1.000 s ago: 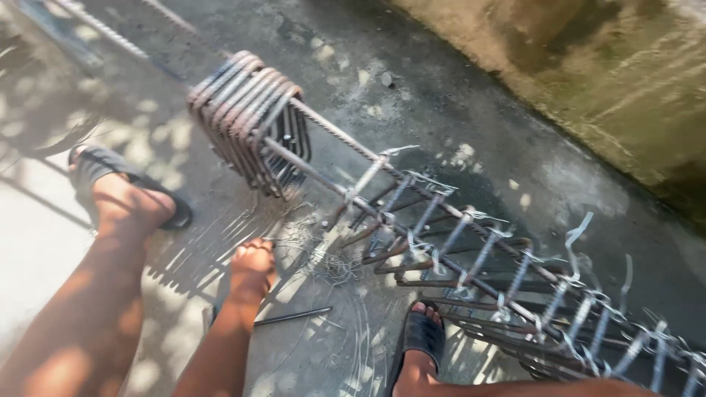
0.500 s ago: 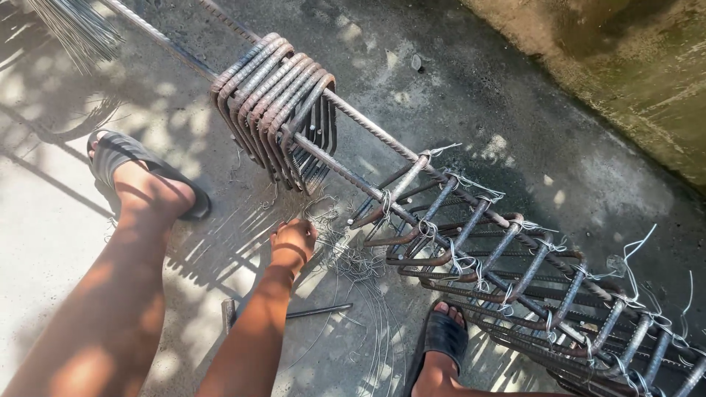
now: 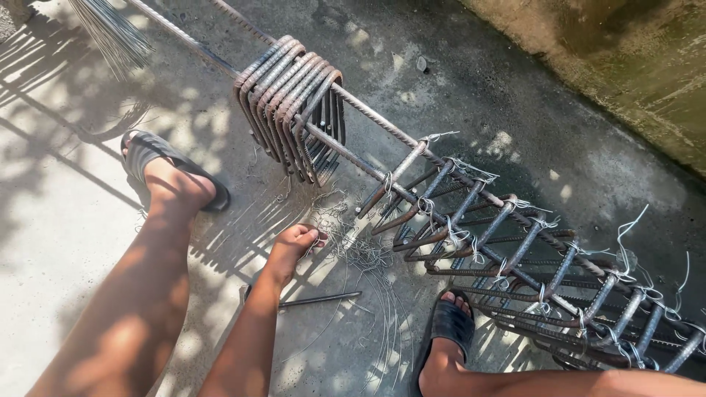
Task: Tying rebar stirrups to longitudinal bars using wire and a manual twisting tool
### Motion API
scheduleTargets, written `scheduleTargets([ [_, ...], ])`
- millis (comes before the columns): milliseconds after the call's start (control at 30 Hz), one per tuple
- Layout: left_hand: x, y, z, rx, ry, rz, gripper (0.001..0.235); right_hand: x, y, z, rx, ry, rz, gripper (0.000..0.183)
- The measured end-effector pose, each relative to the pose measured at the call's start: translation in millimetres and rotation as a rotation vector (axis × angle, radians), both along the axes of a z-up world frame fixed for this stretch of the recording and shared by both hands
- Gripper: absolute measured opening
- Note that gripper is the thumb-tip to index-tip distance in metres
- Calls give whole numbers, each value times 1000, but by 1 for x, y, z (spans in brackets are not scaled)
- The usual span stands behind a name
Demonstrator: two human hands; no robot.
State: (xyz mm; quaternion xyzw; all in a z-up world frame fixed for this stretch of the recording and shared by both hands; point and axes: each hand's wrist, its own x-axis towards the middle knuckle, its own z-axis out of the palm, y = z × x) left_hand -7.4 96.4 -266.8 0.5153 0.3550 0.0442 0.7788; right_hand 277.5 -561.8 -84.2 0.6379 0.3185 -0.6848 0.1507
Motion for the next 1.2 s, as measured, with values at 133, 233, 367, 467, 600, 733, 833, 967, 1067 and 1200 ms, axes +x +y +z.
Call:
scheduleTargets([
  [133, -4, -2, -2, -324, -251, -26, 23, -106, 260, 117, -15, -24, 17, 23],
  [233, -4, -14, 15, -403, -223, 26, 17, -138, 311, 185, -279, -242, -109, 59],
  [367, -6, -26, 28, -430, -317, -33, 20, -159, 281, 207, 962, -408, -165, 43],
  [467, -9, -33, 55, -341, -350, -80, 23, -169, 287, 222, 1058, -525, -215, 41],
  [600, -16, -35, 86, -56, -275, -126, 23, -171, 280, 226, 1068, -486, -123, 49],
  [733, -58, -47, -6, 280, 114, -203, 18, -183, 277, 228, 1194, -424, -94, 53],
  [833, -93, -61, -57, 660, 400, -384, 31, -195, 275, 229, 1207, -561, -152, 45],
  [967, -97, -73, -55, 707, 412, -344, 31, -190, 268, 221, 1183, -586, -88, 46],
  [1067, -76, -72, -27, 672, 363, -283, 29, -186, 258, 216, 1155, -589, -54, 48],
  [1200, -45, -53, -33, 804, 353, -385, 50, -155, 232, 185, 934, -504, 97, 63],
])
